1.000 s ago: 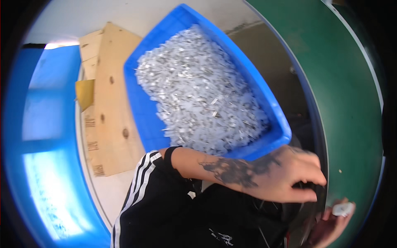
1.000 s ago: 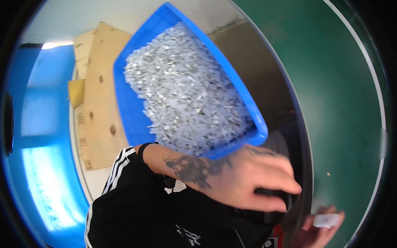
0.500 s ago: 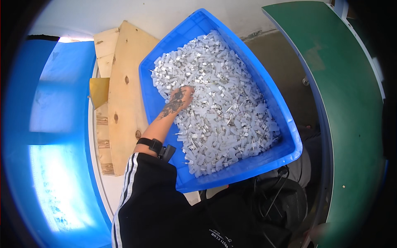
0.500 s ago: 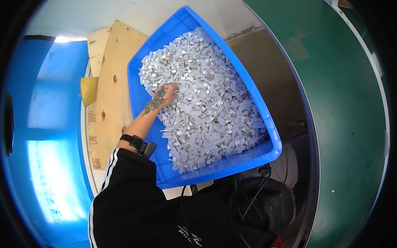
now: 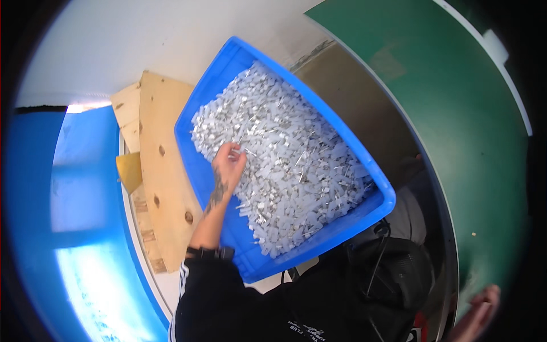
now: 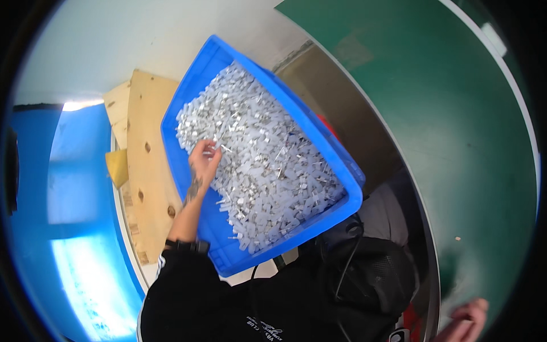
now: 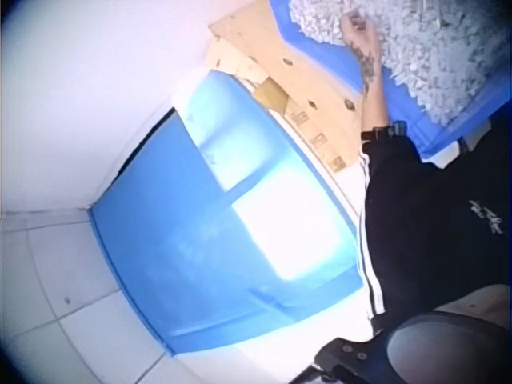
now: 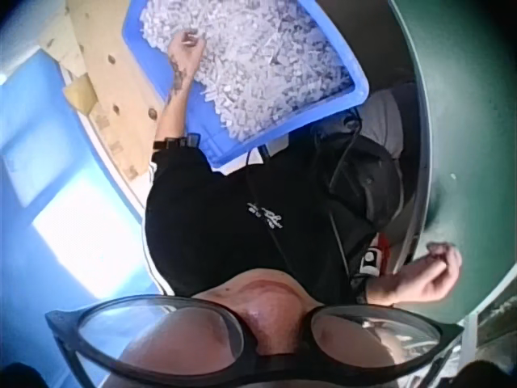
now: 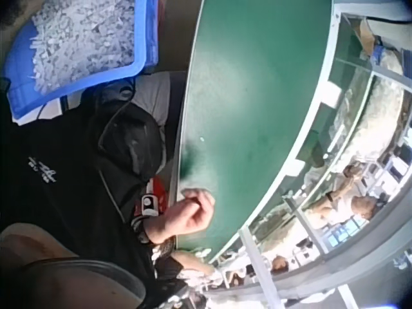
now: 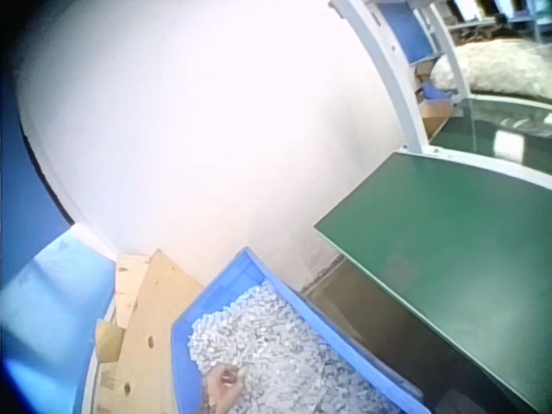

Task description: Assembling small electronic components by inserting wire sets into plastic housings.

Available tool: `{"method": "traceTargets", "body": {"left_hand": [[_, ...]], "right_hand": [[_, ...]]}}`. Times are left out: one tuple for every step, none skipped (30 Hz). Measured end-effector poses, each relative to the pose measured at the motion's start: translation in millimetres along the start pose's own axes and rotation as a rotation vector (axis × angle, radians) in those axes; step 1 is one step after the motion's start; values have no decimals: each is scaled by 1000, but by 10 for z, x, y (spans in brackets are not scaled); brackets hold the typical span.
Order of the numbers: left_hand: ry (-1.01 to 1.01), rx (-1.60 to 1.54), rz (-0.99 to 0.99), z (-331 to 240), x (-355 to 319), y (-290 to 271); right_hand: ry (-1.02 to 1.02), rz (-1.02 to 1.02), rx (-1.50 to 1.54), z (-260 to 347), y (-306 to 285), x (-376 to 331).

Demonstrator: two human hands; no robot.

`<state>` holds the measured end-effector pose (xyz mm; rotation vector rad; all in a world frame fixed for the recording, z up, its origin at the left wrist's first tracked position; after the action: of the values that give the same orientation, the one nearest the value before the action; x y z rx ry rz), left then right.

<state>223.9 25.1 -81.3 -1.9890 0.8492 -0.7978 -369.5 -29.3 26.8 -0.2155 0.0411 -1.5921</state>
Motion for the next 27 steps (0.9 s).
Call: {"method": "traceTargets", "body": {"left_hand": [[77,-114,-56,-342,-83,11],[113,-308,-84,-693,-217,-48],[148,-505,-103,-1061,-353,-62],[209,-682,-62,-1369,-493,-35],[260,-861,-15,-1626,-634,-45],[376,-851,80,-1858,-748,-80],[492,-840,166,-2058,-832,-97],[481,-871,175,-2178,-890,-87],[611,-891,250,-2302,-919,-44],[742,-909,321,-2410,-955,7],[734,-936,323,-2464,-985,34],[760,-930,349,-2509,-1016,59],[785,-922,374,-2562,-1047,89],[722,-1067,434,-2627,-1054,128],[716,-1082,433,-2659,-1029,131],[653,-1097,567,-2669,-994,141],[585,-1101,701,-2665,-1001,145],[431,-1165,649,-2684,-1039,177],[422,-1166,646,-2699,-1022,180],[554,-1113,676,-2742,-970,176],[685,-1055,705,-2775,-951,164],[646,-1060,721,-2802,-968,172],[640,-1062,718,-2815,-974,169],[592,-1028,763,-2822,-982,181],[543,-995,809,-2830,-988,192],[537,-998,806,-2856,-988,188],[528,-992,822,-2896,-990,191]], "right_hand": [[89,20,3,27,421,-57],[268,41,38,-224,623,-185],[342,271,140,-120,984,-122],[301,448,257,-113,1265,-81],[289,557,322,-127,1453,-61],[369,596,463,-125,1608,-39],[445,636,604,-114,1717,-10],[497,688,698,-135,1754,-4],[542,735,792,-152,1761,-1],[571,733,855,-145,1717,-20],[579,721,830,-163,1657,-39],[545,657,833,-183,1587,-44],[510,596,838,-193,1520,-49],[478,506,817,-179,1506,-58],[482,503,802,-201,1458,-71],[451,477,778,-228,1407,-82],[423,455,761,-240,1373,-99],[430,460,757,-247,1348,-112],[413,425,738,-254,1318,-120],[395,393,721,-262,1297,-117],[400,402,721,-269,1277,-117],[353,405,661,-269,1250,-116],[305,405,597,-267,1223,-111],[309,409,594,-272,1210,-115],[262,408,531,-274,1196,-119],[213,408,469,-279,1185,-123],[217,413,465,-294,1181,-124]]}}
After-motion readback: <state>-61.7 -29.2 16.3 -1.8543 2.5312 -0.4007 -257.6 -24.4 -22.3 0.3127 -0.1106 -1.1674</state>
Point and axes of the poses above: each hand's wrist, its own x-axis towards the middle knuckle, its own y-axis out of the palm, z = x × y, the point moved 2 cm from there along x, towards the middle knuckle, and after that the axes turned 3 degrees about -z, right-handed, at the moved point
